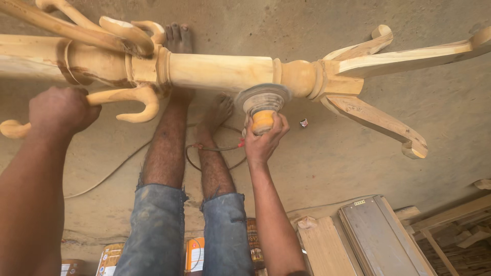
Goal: The person uses an orbital sander to smooth the surface of a carved wooden furniture leg. They hold the piece steady with one hand while operating the sander with the other, moving along the central shaft and decorative elements.
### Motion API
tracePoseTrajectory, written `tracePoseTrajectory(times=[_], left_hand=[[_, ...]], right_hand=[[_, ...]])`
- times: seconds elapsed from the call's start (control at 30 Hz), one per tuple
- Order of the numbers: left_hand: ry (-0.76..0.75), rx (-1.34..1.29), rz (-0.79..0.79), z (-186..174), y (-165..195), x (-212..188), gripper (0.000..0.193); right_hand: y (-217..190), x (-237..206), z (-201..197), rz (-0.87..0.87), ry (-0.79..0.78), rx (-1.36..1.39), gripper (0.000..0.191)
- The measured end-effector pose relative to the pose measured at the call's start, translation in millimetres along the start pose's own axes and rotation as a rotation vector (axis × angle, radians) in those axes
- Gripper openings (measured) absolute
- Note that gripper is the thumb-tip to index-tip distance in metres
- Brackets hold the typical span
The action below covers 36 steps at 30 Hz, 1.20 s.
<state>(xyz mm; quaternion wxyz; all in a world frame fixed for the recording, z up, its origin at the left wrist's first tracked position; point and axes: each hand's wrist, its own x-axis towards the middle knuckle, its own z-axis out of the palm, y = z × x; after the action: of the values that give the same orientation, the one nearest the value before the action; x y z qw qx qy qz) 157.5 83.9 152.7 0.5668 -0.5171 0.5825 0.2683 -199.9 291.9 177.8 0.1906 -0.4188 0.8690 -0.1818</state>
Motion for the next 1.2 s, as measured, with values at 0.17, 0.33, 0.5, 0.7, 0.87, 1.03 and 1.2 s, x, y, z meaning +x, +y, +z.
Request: tracePoseTrajectory(times=[0.17, 0.33, 0.5, 0.7, 0.87, 1.03, 1.2], left_hand=[[0.046, 0.054, 0.058, 0.3, -2.9, 1.6, 0.04], [0.1, -0.023, 0.088, 12.7, -10.4, 5.2, 0.041], [0.042, -0.034, 0.087, 14.0, -13.5, 6.6, 0.041], [0.048, -0.04, 0.12, 13.5, -15.8, 4.9, 0.038], [0.077, -0.084, 0.154, 22.9, -16.5, 7.7, 0.033], [0.138, -0.092, 0.205, 23.0, -15.2, 6.3, 0.028], [0.172, -0.074, 0.198, 11.8, -9.0, 5.9, 0.035]], right_hand=[[-7.8, -21.8, -8.4, 0.27, -0.06, 0.028, 0.079], [-15.7, -40.4, -17.5, 0.25, -0.021, 0.029, 0.08], [-30.9, -21.2, 0.8, 0.124, -0.019, -0.005, 0.081], [-55.5, 19.8, 6.7, 0.086, -0.034, -0.112, 0.085], [-77.8, 117.8, -37.2, 0.11, -0.417, -0.335, 0.09], [-103.9, 262.7, 6.1, 0.335, -1.05, -0.549, 0.091], [-120.9, 316.3, 66.4, 0.215, -1.3, -0.74, 0.095]])
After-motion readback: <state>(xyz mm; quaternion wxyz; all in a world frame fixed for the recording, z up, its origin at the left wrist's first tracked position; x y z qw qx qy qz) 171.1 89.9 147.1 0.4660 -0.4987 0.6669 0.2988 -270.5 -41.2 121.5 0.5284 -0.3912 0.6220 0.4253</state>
